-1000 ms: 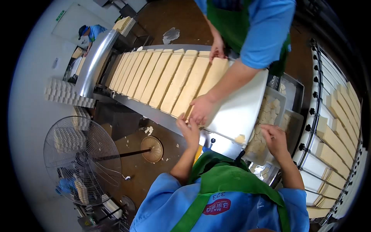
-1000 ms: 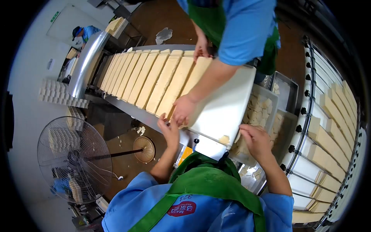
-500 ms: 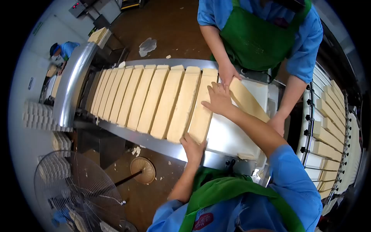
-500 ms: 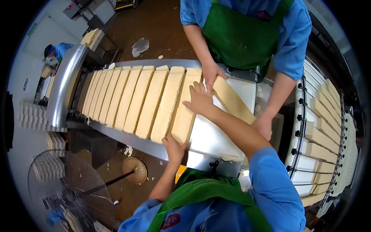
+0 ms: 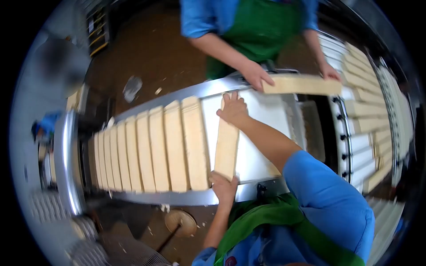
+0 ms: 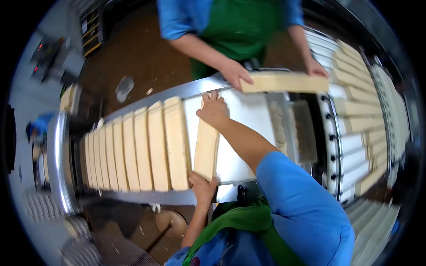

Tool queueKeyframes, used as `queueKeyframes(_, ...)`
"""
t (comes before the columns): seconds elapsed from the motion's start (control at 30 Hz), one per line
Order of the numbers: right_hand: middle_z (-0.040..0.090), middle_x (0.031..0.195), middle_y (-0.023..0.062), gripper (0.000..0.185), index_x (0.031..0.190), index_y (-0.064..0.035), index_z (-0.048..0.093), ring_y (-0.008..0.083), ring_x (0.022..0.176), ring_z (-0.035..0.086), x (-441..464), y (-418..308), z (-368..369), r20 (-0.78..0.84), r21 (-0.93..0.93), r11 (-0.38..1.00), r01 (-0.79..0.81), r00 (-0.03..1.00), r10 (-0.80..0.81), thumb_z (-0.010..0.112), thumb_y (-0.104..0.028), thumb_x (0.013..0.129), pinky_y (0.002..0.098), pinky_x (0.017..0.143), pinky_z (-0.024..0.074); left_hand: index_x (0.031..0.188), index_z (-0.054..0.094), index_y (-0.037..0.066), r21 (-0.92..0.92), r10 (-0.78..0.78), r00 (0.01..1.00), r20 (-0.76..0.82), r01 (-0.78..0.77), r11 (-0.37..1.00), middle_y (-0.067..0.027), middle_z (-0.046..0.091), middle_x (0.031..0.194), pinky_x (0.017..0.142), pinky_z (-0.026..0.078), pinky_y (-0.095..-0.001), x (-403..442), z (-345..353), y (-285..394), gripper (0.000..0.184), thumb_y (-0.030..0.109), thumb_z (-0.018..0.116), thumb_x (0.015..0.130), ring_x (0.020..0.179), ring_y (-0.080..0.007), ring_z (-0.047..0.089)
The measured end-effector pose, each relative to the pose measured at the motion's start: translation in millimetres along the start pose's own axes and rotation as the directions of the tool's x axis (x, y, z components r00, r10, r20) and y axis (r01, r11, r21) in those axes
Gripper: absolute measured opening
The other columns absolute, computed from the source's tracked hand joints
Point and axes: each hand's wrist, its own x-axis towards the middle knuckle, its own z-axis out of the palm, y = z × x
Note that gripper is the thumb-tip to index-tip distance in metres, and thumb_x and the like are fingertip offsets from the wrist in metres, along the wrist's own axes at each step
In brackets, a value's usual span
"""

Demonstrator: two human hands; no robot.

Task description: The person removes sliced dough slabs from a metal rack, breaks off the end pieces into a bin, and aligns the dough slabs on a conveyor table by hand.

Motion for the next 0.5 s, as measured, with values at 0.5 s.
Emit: queueKeyframes(0.5, 0.025, 0.135, 0.0253, 0.078, 0.132, 0.0002, 0.028, 0.0463, 0.114, 0.047, -202.4, 329.2, -71.2, -0.155, 0.898, 0.358, -0.256, 0.576, 0.802, 0.068, -0.030, 0.072, 0.0469, 0.094, 0.0449, 0.130, 0.036, 0.003, -0.274, 0.519, 0.843, 0.140, -0.471, 0.839, -0.0236, 0.033, 0.126, 0.092, 0.041, -0.0456, -38.1, 64.2, 186.0, 0.071, 0.007, 0.071, 0.069, 0.114, -0.0428, 0.040)
